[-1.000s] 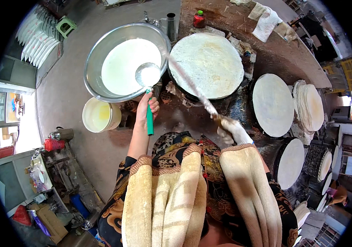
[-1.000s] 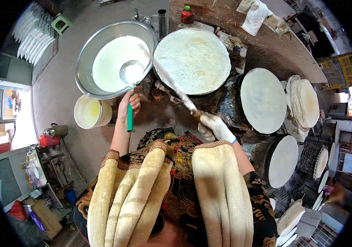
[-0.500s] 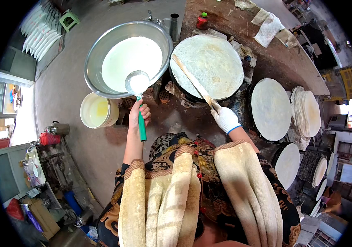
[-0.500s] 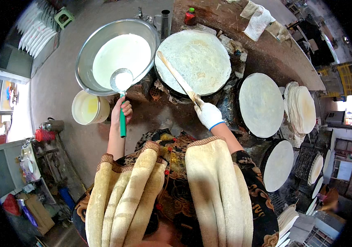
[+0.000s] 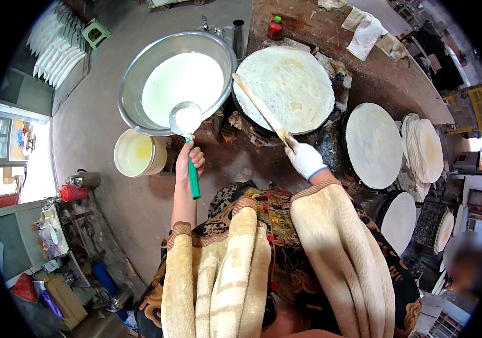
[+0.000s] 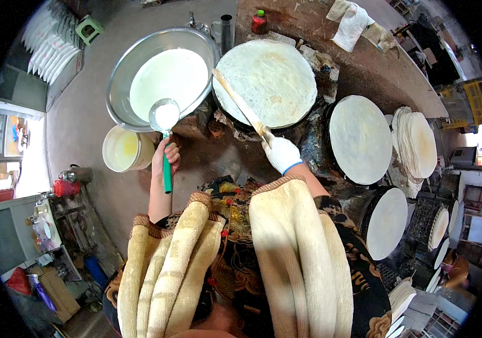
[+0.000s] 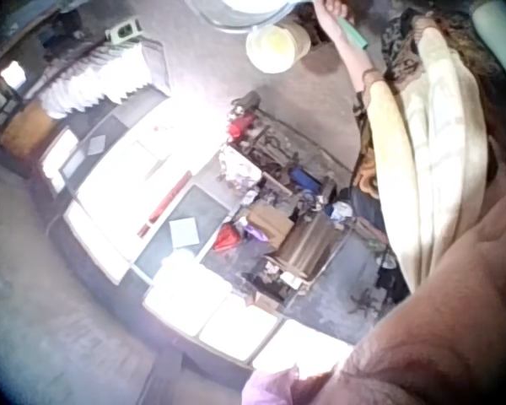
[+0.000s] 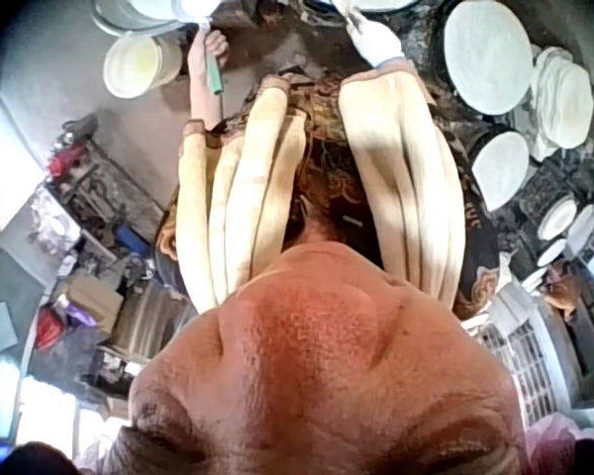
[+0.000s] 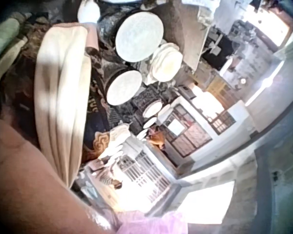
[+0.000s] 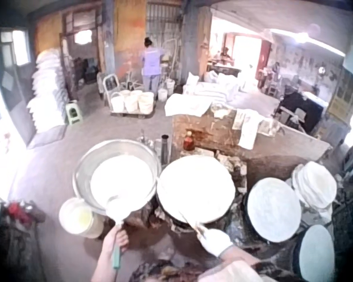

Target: The person scoops batter from a large metal bowl and pours it onto hot circular griddles. They use a wooden spreader to evenly distribute the batter into thin, round crepes. Once cooked, the crepes are lifted and stacked onto a nearby pile.

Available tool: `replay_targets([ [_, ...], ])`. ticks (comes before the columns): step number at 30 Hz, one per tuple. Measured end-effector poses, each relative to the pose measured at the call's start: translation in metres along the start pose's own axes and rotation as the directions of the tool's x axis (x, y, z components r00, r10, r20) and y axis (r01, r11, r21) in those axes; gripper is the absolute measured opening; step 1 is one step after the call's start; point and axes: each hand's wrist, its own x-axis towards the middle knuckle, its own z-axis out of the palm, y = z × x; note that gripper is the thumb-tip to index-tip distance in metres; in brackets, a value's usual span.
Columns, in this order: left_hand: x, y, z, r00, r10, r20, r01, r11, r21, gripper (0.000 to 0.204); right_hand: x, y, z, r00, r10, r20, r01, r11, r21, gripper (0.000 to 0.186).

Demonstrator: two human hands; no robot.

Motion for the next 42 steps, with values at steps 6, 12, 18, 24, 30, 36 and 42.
replay_targets([
  [6, -0.001, 0.0, -0.006, 1.0, 0.01, 0.005, -0.01, 1.0, -0.008, 0.019, -0.019, 0.014, 0.001, 0.99, 0.127, 0.059, -0.119, 0.986, -0.119, 0.045],
  [12, -0.003, 0.002, 0.003, 0.989, -0.126, 0.077, 0.126, 0.992, 0.003, 0.036, -0.009, 0.004, 0.009, 0.998, 0.067, 0.002, -0.067, 0.994, 0.083, 0.047],
  [18, 0.001, -0.012, 0.009, 0.989, -0.145, -0.007, 0.145, 0.984, 0.1, 0.036, -0.021, 0.019, -0.003, 0.985, 0.172, 0.026, -0.167, 0.977, -0.132, 0.051],
  [24, -0.006, -0.014, 0.017, 0.972, -0.237, -0.009, 0.229, 0.927, 0.298, 0.03, 0.035, -0.025, -0.046, 0.96, 0.118, -0.252, -0.069, 0.979, 0.194, 0.055],
  [30, -0.021, -0.041, 0.069, 0.992, -0.121, -0.033, 0.125, 0.942, 0.311, 0.015, 0.006, -0.133, -0.022, 0.923, -0.36, -0.138, 0.359, 0.673, 0.646, 0.052],
  [36, -0.029, -0.029, 0.059, 0.991, -0.118, 0.059, 0.096, 0.95, 0.298, 0.019, 0.027, -0.075, -0.037, 0.993, -0.108, 0.044, 0.006, 0.422, 0.906, 0.033],
  [42, -0.029, -0.007, 0.043, 0.996, -0.047, -0.079, 0.064, 0.972, 0.226, 0.024, 0.099, 0.133, -0.021, 0.391, 0.744, -0.542, -0.05, 0.605, 0.794, 0.033],
])
